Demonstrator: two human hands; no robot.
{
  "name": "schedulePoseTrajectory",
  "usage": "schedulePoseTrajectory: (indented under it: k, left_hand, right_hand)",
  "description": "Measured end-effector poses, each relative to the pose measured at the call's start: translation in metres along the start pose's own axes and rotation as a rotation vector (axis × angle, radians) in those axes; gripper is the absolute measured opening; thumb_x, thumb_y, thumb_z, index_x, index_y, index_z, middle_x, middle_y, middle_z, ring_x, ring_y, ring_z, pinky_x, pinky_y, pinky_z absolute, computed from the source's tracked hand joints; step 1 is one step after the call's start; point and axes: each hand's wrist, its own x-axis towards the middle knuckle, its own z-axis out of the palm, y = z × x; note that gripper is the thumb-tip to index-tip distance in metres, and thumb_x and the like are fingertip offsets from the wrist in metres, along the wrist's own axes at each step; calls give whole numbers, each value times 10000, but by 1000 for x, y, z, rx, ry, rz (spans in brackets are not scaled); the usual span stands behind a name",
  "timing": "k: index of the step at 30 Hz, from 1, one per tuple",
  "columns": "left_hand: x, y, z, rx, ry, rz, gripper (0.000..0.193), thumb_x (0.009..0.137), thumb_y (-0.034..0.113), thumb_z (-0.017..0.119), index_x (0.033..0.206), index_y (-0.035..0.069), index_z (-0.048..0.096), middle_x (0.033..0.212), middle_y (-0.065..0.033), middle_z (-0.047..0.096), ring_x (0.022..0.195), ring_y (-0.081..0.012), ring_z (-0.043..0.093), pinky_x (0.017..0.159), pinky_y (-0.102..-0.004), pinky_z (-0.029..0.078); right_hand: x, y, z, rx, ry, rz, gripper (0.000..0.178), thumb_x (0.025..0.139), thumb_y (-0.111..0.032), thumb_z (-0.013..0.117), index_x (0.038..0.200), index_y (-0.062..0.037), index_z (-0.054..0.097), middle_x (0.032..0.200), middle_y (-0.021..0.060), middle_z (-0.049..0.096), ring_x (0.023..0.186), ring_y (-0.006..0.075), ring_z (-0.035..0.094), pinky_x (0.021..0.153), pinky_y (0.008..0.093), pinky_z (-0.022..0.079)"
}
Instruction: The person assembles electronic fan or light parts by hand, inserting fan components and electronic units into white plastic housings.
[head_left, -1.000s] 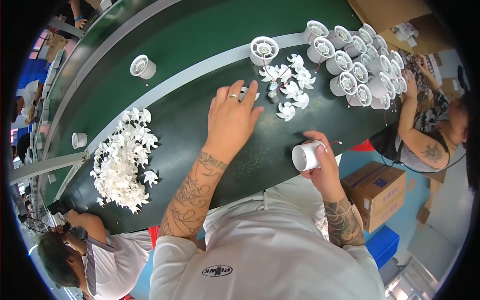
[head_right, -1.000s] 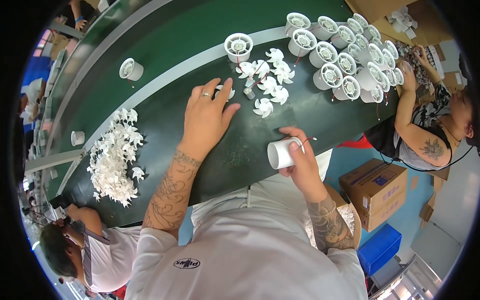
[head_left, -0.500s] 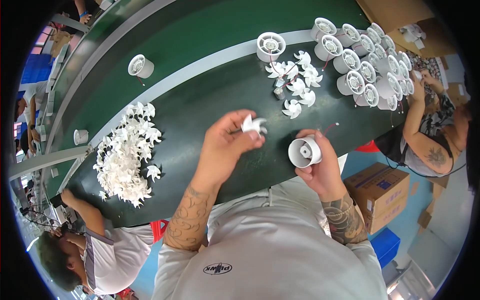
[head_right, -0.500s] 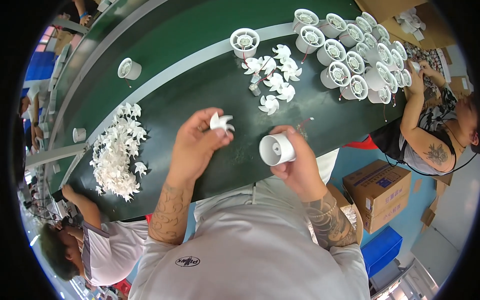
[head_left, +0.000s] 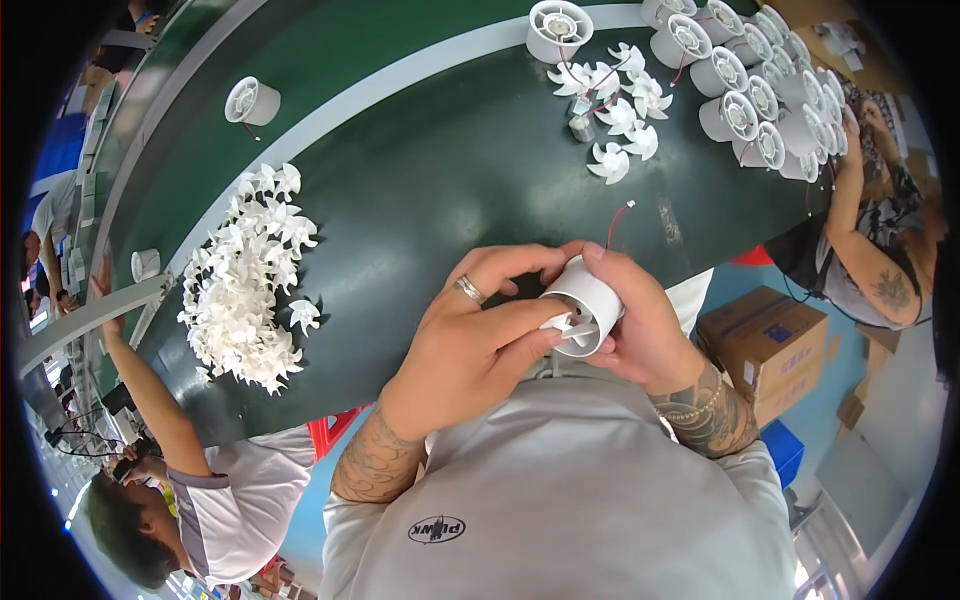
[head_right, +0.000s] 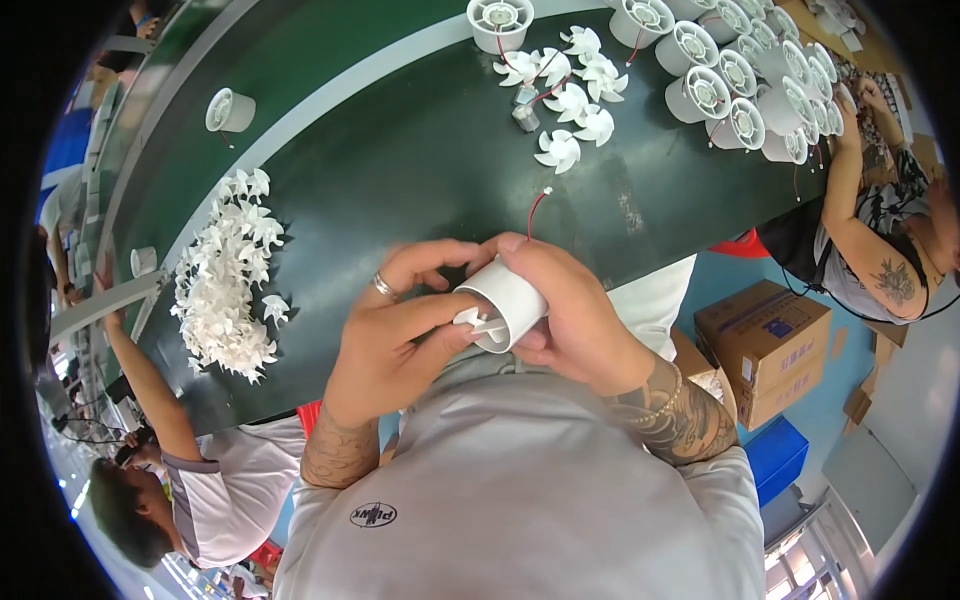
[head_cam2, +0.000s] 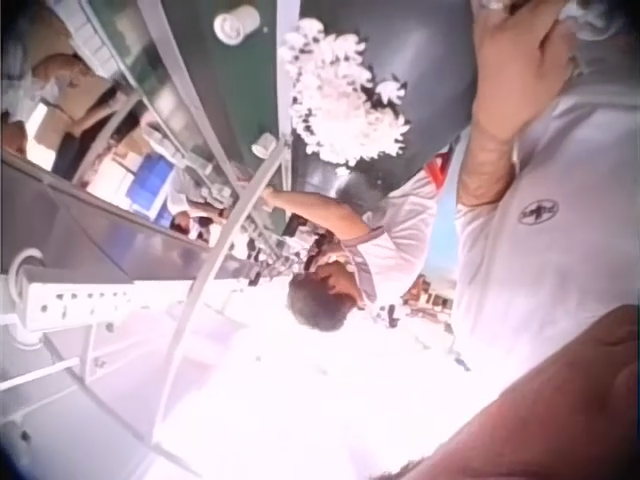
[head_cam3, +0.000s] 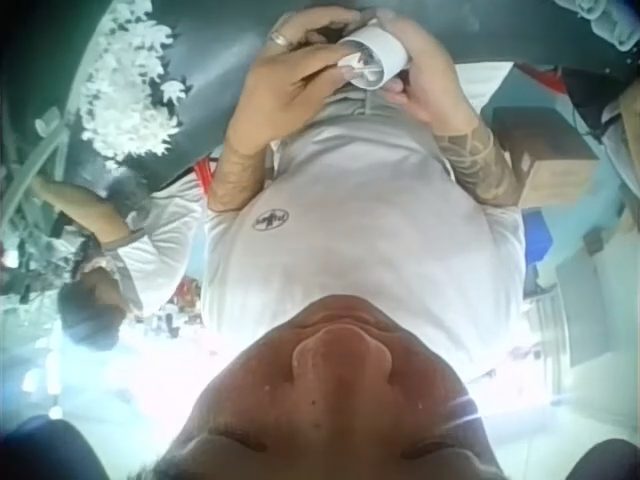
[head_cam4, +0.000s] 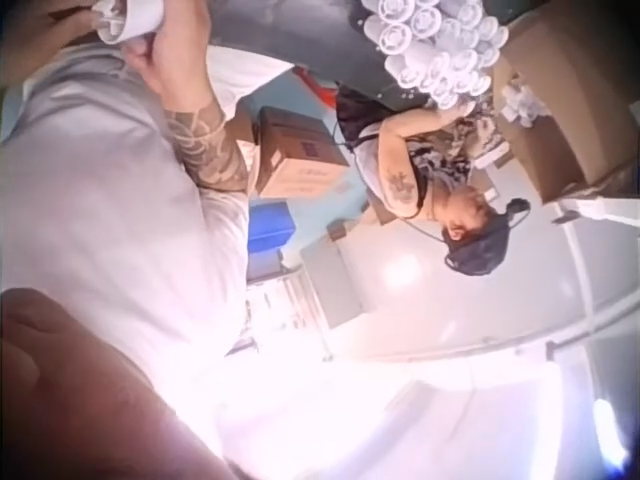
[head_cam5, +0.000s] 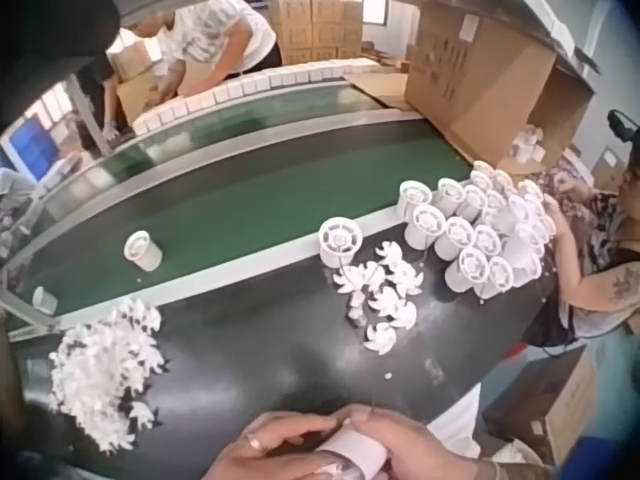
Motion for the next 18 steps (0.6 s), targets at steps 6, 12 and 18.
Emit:
schedulePoseTrajectory:
  k: [6, 12, 18]
  left_hand:
    - [-9, -1, -2, -135, 65, -69, 205, 673, -60, 772, 863, 15, 752, 1080, -121, 683, 912, -216, 628, 673, -292, 520]
    - [-19, -6, -5, -215, 86, -118, 204, 651, -86, 779, 835, -7, 743, 1062, -124, 698, 916, -215, 652, 705, -296, 546]
    - [-22, -3, -7, -225, 87, -130, 178, 653, -91, 777, 808, -13, 737, 1056, -129, 699, 938, -239, 660, 740, -309, 561]
  right_hand:
    - [2, 9, 3, -60, -28, 29, 393, 977, -400, 435, 1071, -33, 542, 682, 29, 556, 401, 60, 375, 338, 219, 264]
    - [1, 11, 13, -154, 41, 47, 390, 968, -393, 459, 1049, -23, 550, 700, 36, 566, 438, 63, 452, 349, 214, 319]
    - [0, 12, 17, -192, 56, 52, 391, 963, -377, 466, 1042, -7, 563, 738, 51, 588, 474, 69, 494, 362, 213, 347]
